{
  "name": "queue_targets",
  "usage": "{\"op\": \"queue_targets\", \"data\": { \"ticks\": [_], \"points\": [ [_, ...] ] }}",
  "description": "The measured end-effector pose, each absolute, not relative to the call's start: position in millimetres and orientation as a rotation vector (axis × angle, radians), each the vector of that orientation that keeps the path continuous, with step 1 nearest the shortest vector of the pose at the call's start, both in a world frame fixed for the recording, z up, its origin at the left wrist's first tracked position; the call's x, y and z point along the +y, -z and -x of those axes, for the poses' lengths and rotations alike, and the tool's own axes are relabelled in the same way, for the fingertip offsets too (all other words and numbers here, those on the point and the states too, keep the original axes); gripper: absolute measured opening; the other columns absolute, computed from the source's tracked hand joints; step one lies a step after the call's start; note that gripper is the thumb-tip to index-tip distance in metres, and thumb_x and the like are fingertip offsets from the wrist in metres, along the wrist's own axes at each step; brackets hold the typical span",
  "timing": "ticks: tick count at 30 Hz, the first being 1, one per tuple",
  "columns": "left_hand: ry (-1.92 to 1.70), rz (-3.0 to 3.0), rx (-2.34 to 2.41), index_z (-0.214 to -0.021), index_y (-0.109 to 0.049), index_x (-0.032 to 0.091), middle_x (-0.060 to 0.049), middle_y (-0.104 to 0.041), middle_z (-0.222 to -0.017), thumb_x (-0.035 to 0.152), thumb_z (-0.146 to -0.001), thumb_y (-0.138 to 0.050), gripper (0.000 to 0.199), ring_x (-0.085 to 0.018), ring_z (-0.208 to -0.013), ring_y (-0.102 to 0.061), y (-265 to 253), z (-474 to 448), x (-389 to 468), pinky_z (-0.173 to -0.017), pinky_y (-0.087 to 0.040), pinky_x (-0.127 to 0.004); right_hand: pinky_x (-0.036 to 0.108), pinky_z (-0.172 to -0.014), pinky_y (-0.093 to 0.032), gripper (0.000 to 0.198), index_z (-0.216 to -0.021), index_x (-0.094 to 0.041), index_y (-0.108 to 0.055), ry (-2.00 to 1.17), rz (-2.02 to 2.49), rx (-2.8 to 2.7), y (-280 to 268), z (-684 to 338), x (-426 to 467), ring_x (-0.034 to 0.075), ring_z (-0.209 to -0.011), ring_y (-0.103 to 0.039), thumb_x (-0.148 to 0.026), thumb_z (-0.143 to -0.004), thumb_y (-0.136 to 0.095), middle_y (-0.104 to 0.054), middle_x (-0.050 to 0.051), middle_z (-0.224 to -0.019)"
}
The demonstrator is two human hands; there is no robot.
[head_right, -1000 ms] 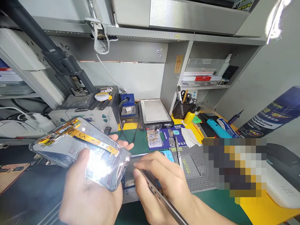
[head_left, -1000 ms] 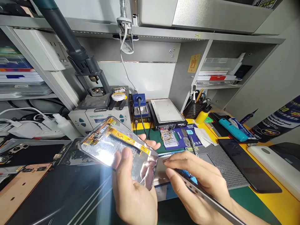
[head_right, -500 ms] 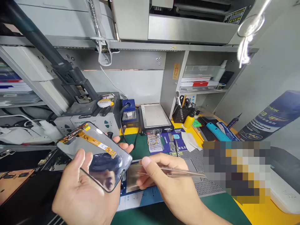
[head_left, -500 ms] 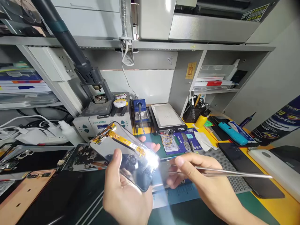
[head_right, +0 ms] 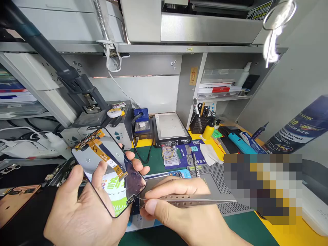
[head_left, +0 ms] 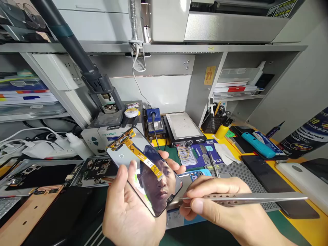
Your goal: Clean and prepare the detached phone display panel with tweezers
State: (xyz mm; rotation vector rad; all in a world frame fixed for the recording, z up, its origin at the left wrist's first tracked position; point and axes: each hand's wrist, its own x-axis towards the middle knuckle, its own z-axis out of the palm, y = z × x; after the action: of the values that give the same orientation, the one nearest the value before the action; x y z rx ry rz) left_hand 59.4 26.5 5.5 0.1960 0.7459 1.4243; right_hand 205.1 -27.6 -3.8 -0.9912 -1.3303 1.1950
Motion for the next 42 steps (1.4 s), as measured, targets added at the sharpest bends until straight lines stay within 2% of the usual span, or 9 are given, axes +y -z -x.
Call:
{"op": "queue_targets", "data": {
  "ticks": [6,11,15,20,28,32,34,37,42],
  "points": [
    [-1.419,-0.206,0.751,-0.073,-0.074,0.015,-0.015,-0.072,-0.083,0.058,-0.073,-0.064,0.043,-0.030,-0.068,-0.071,-6.3,-58.5,28.1,-0.057,-0.059,-0.042,0.027,-0.065,-0.066,0.011,-0.085,-0.021,-0.080,-1.014,1.058,-1.445,-1.6,-205.6,-26.9,0.021,-0.069,-0.077,-0.016,-0.088,-0.071,-0.080,0.007,-0.080],
    [-1.372,-0.229,0.767,-0.076,-0.074,0.016,-0.016,-0.071,-0.087,0.060,-0.075,-0.058,0.047,-0.030,-0.070,-0.070,-6.6,-57.6,28.1,-0.054,-0.058,-0.040,0.029,-0.069,-0.068,0.013,-0.087,-0.022,-0.081,-0.983,1.057,-1.451,2.2,-205.0,-28.3,0.023,-0.075,-0.079,-0.014,-0.087,-0.070,-0.082,0.007,-0.086],
    [-1.399,-0.324,0.706,-0.080,-0.075,0.013,-0.015,-0.071,-0.086,0.058,-0.081,-0.057,0.049,-0.030,-0.072,-0.070,-4.8,-57.7,25.7,-0.059,-0.060,-0.043,0.027,-0.071,-0.067,0.013,-0.088,-0.022,-0.080,-0.992,1.027,-1.418,3.2,-203.6,-28.1,0.022,-0.078,-0.080,-0.013,-0.087,-0.071,-0.082,0.006,-0.088],
    [-1.408,-0.282,0.760,-0.080,-0.076,0.015,-0.014,-0.073,-0.082,0.062,-0.075,-0.060,0.050,-0.031,-0.069,-0.070,-6.9,-60.1,23.6,-0.062,-0.061,-0.049,0.031,-0.073,-0.066,0.008,-0.086,-0.020,-0.076,-1.049,1.048,-1.377,1.9,-202.6,-27.7,0.023,-0.079,-0.079,-0.015,-0.088,-0.070,-0.081,0.008,-0.086],
    [-1.376,-0.240,0.746,-0.075,-0.076,0.015,-0.016,-0.072,-0.082,0.061,-0.071,-0.063,0.048,-0.030,-0.069,-0.070,-7.2,-60.1,25.1,-0.053,-0.059,-0.040,0.028,-0.076,-0.064,0.012,-0.087,-0.020,-0.075,-1.070,0.995,-1.348,3.6,-200.6,-27.1,0.020,-0.083,-0.077,-0.010,-0.088,-0.068,-0.081,0.007,-0.089],
    [-1.348,-0.204,0.770,-0.077,-0.079,0.013,-0.018,-0.071,-0.083,0.060,-0.072,-0.057,0.052,-0.031,-0.070,-0.070,-8.9,-60.3,27.1,-0.054,-0.060,-0.040,0.027,-0.077,-0.063,0.009,-0.083,-0.020,-0.075,-1.123,1.040,-1.302,4.9,-198.7,-28.0,0.019,-0.081,-0.076,-0.014,-0.088,-0.070,-0.080,0.007,-0.087],
    [-1.351,-0.172,0.809,-0.073,-0.078,0.014,-0.018,-0.072,-0.084,0.057,-0.074,-0.055,0.049,-0.032,-0.071,-0.071,-10.4,-60.3,26.8,-0.054,-0.060,-0.039,0.026,-0.077,-0.062,0.008,-0.082,-0.020,-0.075,-1.150,1.062,-1.254,5.5,-198.0,-29.0,0.018,-0.081,-0.075,-0.017,-0.088,-0.071,-0.080,0.006,-0.086],
    [-1.354,-0.177,0.798,-0.069,-0.077,0.014,-0.018,-0.073,-0.085,0.057,-0.071,-0.060,0.046,-0.032,-0.072,-0.071,-9.9,-59.7,25.5,-0.053,-0.060,-0.038,0.026,-0.078,-0.062,0.008,-0.083,-0.021,-0.075,-1.172,1.041,-1.230,6.2,-197.9,-30.1,0.018,-0.082,-0.076,-0.017,-0.088,-0.072,-0.080,0.005,-0.087],
    [-1.321,-0.238,0.686,-0.078,-0.080,0.016,-0.017,-0.074,-0.086,0.058,-0.062,-0.073,0.046,-0.033,-0.075,-0.072,-2.0,-55.5,24.1,-0.057,-0.062,-0.039,0.030,-0.077,-0.062,0.007,-0.083,-0.021,-0.075,-1.163,1.038,-1.242,5.5,-198.2,-30.0,0.021,-0.083,-0.076,-0.017,-0.088,-0.072,-0.080,0.007,-0.087]
  ]
}}
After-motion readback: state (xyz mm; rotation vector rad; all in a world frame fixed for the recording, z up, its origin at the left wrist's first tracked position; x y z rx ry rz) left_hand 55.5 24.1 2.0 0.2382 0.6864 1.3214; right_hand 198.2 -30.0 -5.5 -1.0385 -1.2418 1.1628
